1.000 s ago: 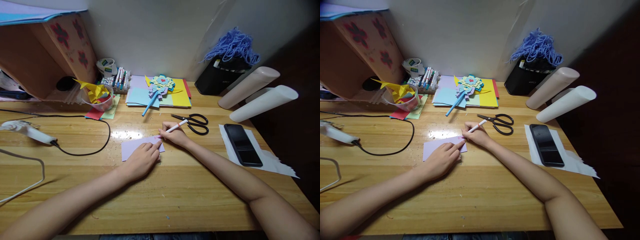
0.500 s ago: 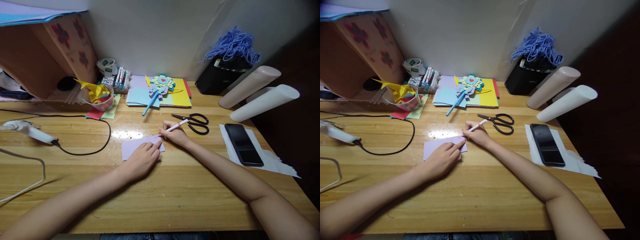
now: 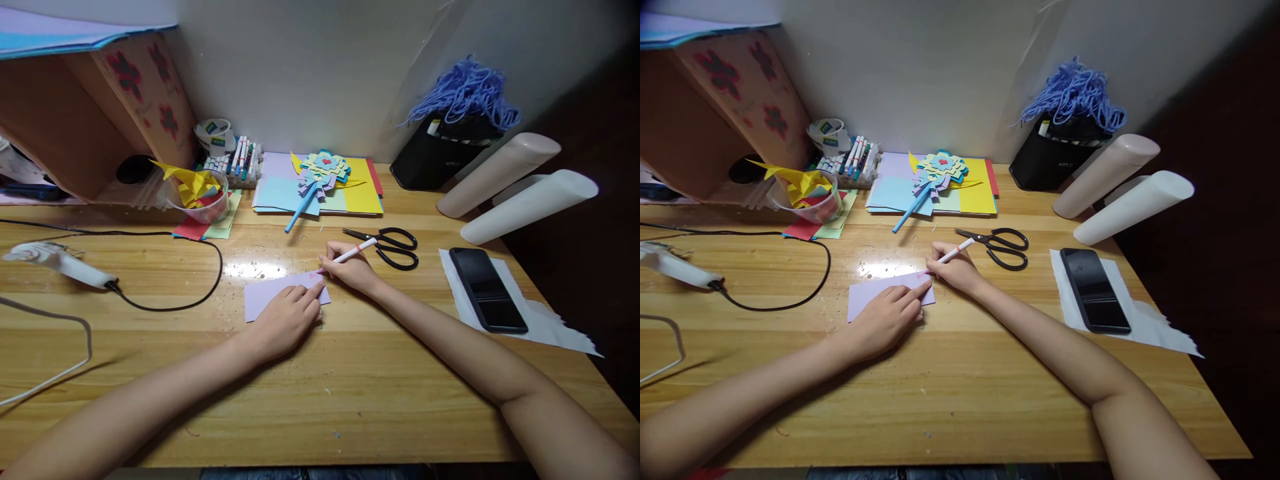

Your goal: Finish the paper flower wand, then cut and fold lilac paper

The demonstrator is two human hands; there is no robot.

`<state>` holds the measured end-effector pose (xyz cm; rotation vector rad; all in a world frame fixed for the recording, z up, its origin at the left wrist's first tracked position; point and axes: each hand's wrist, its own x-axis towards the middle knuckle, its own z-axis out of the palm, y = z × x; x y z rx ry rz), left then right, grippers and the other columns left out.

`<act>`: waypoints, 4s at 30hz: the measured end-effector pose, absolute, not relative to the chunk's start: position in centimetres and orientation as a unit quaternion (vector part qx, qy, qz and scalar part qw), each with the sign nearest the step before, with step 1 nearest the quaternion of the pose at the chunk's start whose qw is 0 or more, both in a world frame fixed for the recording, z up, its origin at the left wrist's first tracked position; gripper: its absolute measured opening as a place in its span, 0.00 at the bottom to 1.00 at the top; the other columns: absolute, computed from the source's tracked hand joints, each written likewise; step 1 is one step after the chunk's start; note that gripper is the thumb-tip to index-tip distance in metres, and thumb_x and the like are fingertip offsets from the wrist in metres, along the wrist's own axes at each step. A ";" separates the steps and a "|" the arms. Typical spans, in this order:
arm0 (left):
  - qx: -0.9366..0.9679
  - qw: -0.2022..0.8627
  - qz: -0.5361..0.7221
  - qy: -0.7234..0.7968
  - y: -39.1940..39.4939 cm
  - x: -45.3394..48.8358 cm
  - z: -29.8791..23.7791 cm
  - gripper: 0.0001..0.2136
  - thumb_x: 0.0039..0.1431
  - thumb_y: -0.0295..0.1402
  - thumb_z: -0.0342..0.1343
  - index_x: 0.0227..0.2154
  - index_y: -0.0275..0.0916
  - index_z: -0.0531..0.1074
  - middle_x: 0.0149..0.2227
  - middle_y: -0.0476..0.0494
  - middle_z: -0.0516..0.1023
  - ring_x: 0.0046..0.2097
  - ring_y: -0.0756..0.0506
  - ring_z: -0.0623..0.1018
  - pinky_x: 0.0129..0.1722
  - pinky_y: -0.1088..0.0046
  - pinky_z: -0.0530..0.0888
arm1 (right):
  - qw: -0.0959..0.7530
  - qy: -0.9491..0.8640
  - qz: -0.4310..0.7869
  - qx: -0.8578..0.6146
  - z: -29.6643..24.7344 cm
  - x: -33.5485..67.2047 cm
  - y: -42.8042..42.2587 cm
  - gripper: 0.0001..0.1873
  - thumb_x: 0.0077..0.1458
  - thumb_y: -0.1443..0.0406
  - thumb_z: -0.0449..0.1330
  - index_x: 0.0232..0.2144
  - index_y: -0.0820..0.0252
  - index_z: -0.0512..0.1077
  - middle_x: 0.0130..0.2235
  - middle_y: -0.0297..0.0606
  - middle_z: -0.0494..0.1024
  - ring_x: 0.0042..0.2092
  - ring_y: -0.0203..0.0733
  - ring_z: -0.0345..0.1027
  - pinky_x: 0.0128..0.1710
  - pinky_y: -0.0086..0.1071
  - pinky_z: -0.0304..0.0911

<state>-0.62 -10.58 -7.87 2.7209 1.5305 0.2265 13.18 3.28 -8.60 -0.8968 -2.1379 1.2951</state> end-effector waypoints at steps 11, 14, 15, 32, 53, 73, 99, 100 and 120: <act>0.867 0.013 0.086 0.490 -10.6 -0.6 -7.9 0.12 0.62 0.29 0.40 0.41 0.30 0.66 0.55 0.32 0.63 0.43 0.43 0.69 0.41 0.63 0.68 | 0.232 -0.788 0.470 -0.324 -8.6 13.2 3.3 0.16 0.48 0.64 0.55 0.15 0.58 0.55 0.15 0.27 0.61 0.20 0.32 0.57 0.20 0.26 0.52; 0.868 0.016 0.082 0.489 -10.6 -0.6 -7.8 0.12 0.61 0.29 0.41 0.42 0.30 0.66 0.55 0.32 0.63 0.42 0.43 0.70 0.41 0.63 0.68 | 0.246 -0.778 0.477 -0.328 -8.6 13.2 3.3 0.16 0.49 0.63 0.55 0.15 0.58 0.55 0.15 0.27 0.62 0.20 0.32 0.57 0.21 0.26 0.53; 0.868 0.018 0.081 0.489 -10.6 -0.6 -7.8 0.12 0.61 0.29 0.41 0.42 0.30 0.66 0.55 0.32 0.63 0.42 0.43 0.70 0.41 0.63 0.68 | 0.251 -0.773 0.482 -0.328 -8.6 13.2 3.3 0.16 0.49 0.63 0.55 0.15 0.58 0.55 0.15 0.27 0.62 0.20 0.32 0.57 0.21 0.26 0.53; 0.870 0.011 0.074 0.487 -10.6 -0.6 -7.7 0.11 0.61 0.30 0.41 0.38 0.31 0.67 0.54 0.32 0.64 0.40 0.43 0.69 0.40 0.63 0.68 | 0.218 -0.795 0.481 -0.299 -8.3 13.2 3.1 0.16 0.50 0.62 0.56 0.15 0.59 0.57 0.16 0.28 0.64 0.21 0.32 0.57 0.21 0.26 0.51; 0.856 0.023 0.114 0.503 -10.5 -0.7 -7.8 0.10 0.61 0.30 0.42 0.35 0.33 0.67 0.54 0.36 0.64 0.48 0.41 0.66 0.45 0.60 0.67 | 0.166 -0.750 0.574 -0.285 -7.8 13.5 3.5 0.13 0.43 0.59 0.63 0.23 0.60 0.64 0.23 0.31 0.71 0.24 0.33 0.64 0.21 0.25 0.55; 0.859 0.025 0.120 0.496 -10.4 -0.7 -7.8 0.09 0.60 0.31 0.44 0.34 0.33 0.67 0.55 0.36 0.63 0.48 0.41 0.66 0.46 0.60 0.66 | 0.119 -0.842 0.485 -0.204 -7.8 14.3 4.8 0.10 0.47 0.62 0.59 0.21 0.61 0.63 0.24 0.31 0.67 0.25 0.32 0.58 0.22 0.25 0.51; 0.861 0.016 0.119 0.495 -10.5 -0.8 -7.6 0.10 0.61 0.31 0.43 0.33 0.33 0.67 0.54 0.36 0.64 0.47 0.41 0.66 0.46 0.61 0.67 | 0.137 -0.842 0.478 -0.210 -8.3 14.2 4.3 0.11 0.48 0.61 0.59 0.21 0.60 0.63 0.24 0.32 0.68 0.26 0.34 0.60 0.23 0.26 0.54; 0.861 0.016 0.118 0.495 -10.5 -0.7 -7.6 0.10 0.61 0.31 0.42 0.33 0.33 0.67 0.54 0.36 0.64 0.47 0.41 0.66 0.46 0.61 0.67 | 0.136 -0.845 0.473 -0.208 -8.3 14.2 4.3 0.11 0.49 0.61 0.59 0.21 0.60 0.63 0.24 0.32 0.68 0.26 0.34 0.60 0.23 0.26 0.53; 0.859 0.019 0.129 0.496 -10.5 -0.7 -8.0 0.10 0.61 0.31 0.42 0.32 0.33 0.67 0.54 0.35 0.64 0.46 0.41 0.66 0.45 0.59 0.67 | 0.131 -0.855 0.461 -0.200 -8.0 14.2 4.2 0.11 0.49 0.61 0.58 0.21 0.61 0.64 0.23 0.32 0.68 0.25 0.34 0.60 0.23 0.26 0.53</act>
